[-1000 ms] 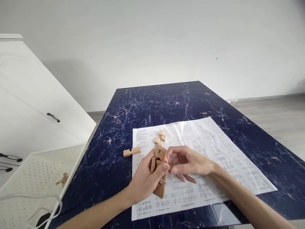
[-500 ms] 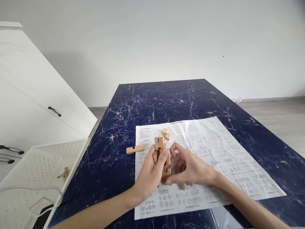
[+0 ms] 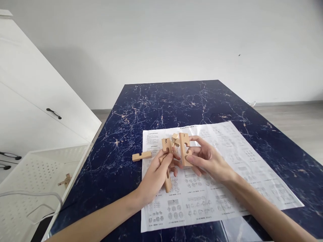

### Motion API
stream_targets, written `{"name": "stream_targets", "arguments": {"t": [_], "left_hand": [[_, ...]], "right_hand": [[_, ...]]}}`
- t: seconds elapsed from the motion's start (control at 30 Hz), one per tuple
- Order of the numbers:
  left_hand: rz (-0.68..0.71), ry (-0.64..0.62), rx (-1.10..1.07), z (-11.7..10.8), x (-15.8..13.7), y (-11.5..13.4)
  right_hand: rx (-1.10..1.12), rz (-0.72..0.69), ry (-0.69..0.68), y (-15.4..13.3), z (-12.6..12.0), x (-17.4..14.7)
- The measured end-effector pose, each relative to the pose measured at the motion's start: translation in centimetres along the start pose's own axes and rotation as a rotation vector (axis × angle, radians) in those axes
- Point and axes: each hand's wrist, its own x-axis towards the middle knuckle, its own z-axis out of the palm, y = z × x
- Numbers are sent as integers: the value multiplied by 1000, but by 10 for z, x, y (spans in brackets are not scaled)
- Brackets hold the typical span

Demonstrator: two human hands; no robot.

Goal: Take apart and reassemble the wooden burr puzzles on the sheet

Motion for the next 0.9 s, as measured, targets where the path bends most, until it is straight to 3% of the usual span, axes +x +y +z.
{"name": "stream_targets", "arguments": {"t": [0.13,0.23,0.33,0.6,0.73,0.9], "left_hand": [[-8,-61,1,-1,0,0],[-13,-124,12,0,0,3],[-26,-189,25,1,-2,7],[-85,-340,129,-1,-5,18],[-108,-334,123,-1,-6,19],[-109,-270,133,0,-6,17]], "right_hand": [[-86,-64,239,1,-1,0],[-249,-108,489,5,-3,2],[-434,-103,629,9,-7,4],[-778,-82,646,8,-7,3],[-919,-102,691,10,-11,3],[-1138,-25,705,13,-16,4]]}}
